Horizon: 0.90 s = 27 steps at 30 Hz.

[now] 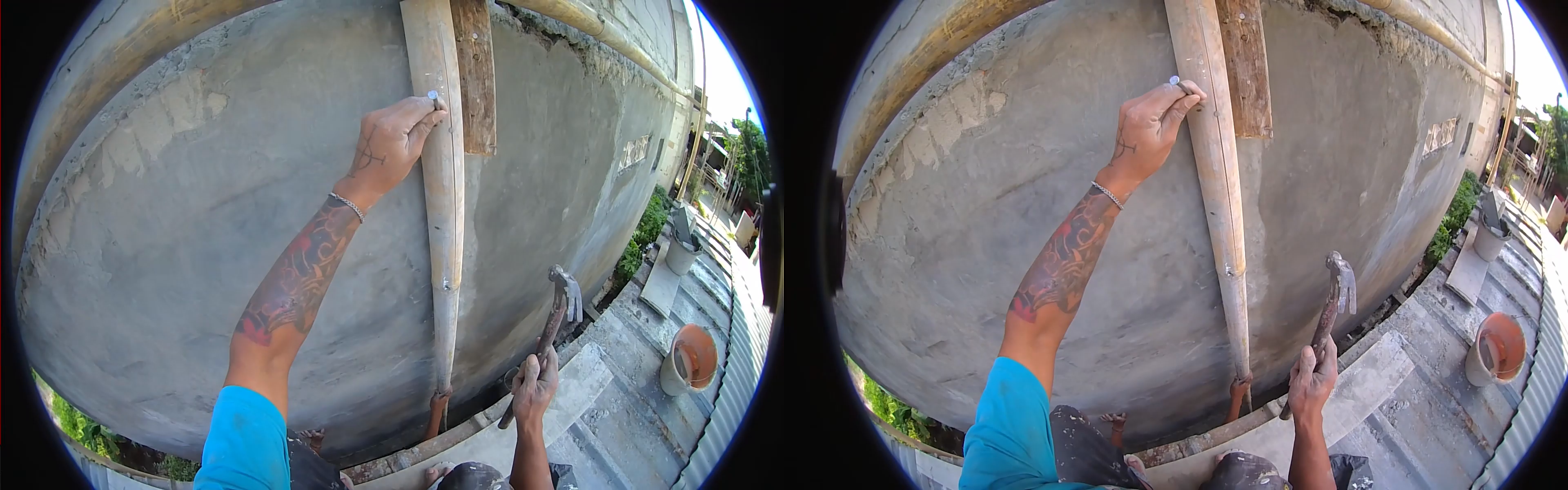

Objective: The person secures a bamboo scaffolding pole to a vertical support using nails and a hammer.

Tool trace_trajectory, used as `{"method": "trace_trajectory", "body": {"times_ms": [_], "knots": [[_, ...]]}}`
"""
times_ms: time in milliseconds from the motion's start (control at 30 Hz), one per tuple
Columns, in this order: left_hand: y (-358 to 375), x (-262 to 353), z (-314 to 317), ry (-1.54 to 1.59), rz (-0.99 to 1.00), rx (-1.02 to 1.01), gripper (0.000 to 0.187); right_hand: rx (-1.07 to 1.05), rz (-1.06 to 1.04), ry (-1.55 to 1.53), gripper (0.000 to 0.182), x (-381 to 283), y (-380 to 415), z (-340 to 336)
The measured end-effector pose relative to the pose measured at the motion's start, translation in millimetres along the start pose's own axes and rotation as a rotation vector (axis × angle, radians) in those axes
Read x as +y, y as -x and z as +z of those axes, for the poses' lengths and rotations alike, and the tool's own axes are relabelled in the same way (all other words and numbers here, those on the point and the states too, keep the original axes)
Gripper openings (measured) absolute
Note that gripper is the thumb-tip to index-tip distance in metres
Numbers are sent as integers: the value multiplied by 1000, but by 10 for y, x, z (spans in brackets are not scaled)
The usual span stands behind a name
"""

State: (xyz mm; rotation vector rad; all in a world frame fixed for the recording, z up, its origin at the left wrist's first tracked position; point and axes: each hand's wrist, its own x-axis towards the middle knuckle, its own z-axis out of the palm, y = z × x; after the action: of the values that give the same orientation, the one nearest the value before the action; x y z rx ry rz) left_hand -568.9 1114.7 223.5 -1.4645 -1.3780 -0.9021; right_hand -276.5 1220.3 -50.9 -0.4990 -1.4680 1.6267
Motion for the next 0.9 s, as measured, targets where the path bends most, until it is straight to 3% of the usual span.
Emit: {"method": "trace_trajectory", "body": {"times_ms": [67,267,367,467,567,633,667,900], "knots": [[-189,24,-77,35,-21,-10,14,-2,-7,-48,41,13,-21,60],[-288,215,78,-94,160,-415,18,12,44,17,28,244,81,141],[-200,234,145,-141,116,-507,19,12,110,-28,26,238,139,128],[-331,214,160,-191,90,-576,20,-14,122,-25,26,251,125,112],[-483,65,248,-219,259,-561,21,-33,152,-35,27,202,125,173],[-538,78,253,-221,150,-627,21,-49,171,-69,28,118,94,232],[-566,114,245,-221,95,-660,21,-54,153,-30,28,126,62,240],[-557,105,220,-217,224,-656,20,-10,-29,0,32,-30,-292,356]]}}
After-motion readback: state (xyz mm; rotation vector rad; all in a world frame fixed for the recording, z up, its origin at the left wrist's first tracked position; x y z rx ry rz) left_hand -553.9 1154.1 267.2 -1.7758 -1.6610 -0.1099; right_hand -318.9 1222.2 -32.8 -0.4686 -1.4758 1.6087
